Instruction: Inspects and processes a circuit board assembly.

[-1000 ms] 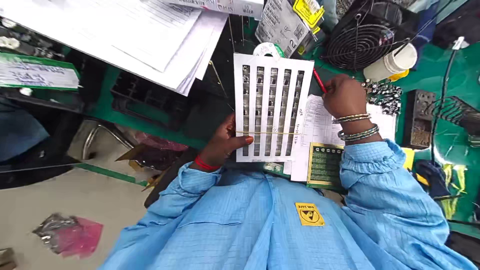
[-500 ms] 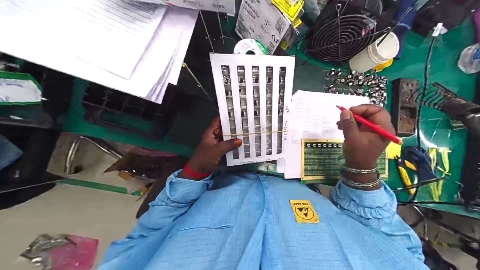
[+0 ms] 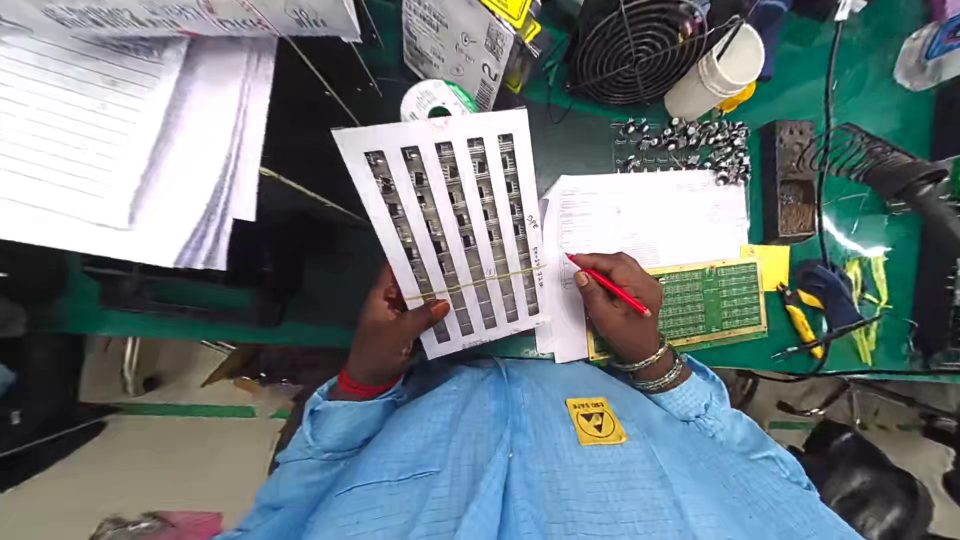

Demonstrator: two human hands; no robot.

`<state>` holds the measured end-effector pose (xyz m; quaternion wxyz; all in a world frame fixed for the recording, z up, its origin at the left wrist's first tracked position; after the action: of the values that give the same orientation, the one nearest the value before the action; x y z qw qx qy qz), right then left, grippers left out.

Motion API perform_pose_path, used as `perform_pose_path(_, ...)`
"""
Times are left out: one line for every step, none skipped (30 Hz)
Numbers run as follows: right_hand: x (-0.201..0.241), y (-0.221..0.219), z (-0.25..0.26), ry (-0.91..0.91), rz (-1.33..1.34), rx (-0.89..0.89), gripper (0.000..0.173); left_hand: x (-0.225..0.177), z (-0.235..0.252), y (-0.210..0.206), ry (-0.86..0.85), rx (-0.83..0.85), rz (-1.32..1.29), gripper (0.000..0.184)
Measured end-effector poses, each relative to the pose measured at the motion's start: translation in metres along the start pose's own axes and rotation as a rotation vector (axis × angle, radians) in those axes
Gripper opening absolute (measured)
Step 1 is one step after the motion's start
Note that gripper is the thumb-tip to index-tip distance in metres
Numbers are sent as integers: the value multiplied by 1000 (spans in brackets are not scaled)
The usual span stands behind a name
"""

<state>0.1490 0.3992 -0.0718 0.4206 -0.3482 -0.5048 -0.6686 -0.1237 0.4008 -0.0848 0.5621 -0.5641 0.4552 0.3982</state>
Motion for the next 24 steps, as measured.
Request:
perform_pose_path(0,0,0,-5,9,-5,18,0,0,0,0,-3,8,51)
perform_pose_path(1,1,0,-3,10,-15,16,1,0,1,-3,0,11,51)
perform_pose_path(2,1,1,12,-4,-26,15,1,0,1,-7,4,11,51)
perform_pose_path(3,1,1,31,-34,-38,14,1,0,1,-10,7,15,51)
perform_pose_path(3,1,1,51,-59,-43,14,0,0,1,-15,7,24,50)
perform_pose_path(3,0,1,66,-76,-49,14,-1,0,1,-15,-1,38,50)
perform_pose_path(2,-2,0,70,-81,-47,14,-2,-1,2,-11,-11,53,50)
perform_pose_path(2,-4,-1,70,-83,-38,15,-2,-1,2,-7,-16,70,51)
perform_pose_path(2,-6,-2,77,-87,-28,15,-2,-1,2,-5,-16,83,51)
perform_pose_path(4,-7,-3,92,-103,-19,16,-2,-2,3,-8,-21,94,52)
perform_pose_path(6,-7,-3,111,-121,-13,17,-2,-2,3,-14,-23,107,52)
perform_pose_path(8,-8,-4,132,-130,-3,18,-2,-2,3,-13,-29,126,54)
perform_pose_path(11,-9,-5,157,-146,9,19,-3,-3,3,-7,-39,147,54)
perform_pose_path(14,-11,-5,188,-170,21,19,-4,-3,3,-4,-49,160,53)
perform_pose_path(17,-12,-5,219,-202,30,19,-4,-3,4,-11,-50,171,53)
perform_pose_path(19,-13,-6,238,-233,39,19,-5,-3,4,-20,-47,173,53)
perform_pose_path(21,-14,-6,248,-252,45,20,-5,-3,4,-33,-34,161,53)
perform_pose_path(22,-15,-6,252,-261,48,21,-4,-3,5,-42,-25,153,52)
perform_pose_path(23,-15,-5,253,-268,50,21,-3,-3,6,-42,-24,164,52)
perform_pose_path(24,-15,-6,255,-279,54,20,-2,-4,7,-41,-29,167,52)
perform_pose_path(24,-15,-5,258,-285,55,20,-1,-5,9,-40,-39,169,53)
perform_pose_path(25,-15,-5,263,-292,53,20,-1,-5,9,-37,-45,174,54)
perform_pose_path(25,-15,-6,268,-297,49,21,-1,-5,9,-40,-46,168,53)
perform_pose_path(25,-15,-6,270,-298,47,21,-2,-4,8,-43,-46,166,52)
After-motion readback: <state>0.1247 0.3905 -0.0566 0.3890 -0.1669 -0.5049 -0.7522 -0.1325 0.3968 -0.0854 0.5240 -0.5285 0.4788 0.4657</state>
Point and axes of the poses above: each hand's wrist, its own z-axis towards the middle knuckle, its own y-axis out of the back of the hand, x = y × z, the point moved 9 cm from there along z, towards the middle knuckle, and after that the axes turned 3 degrees about -y, right-handed, at the moved point
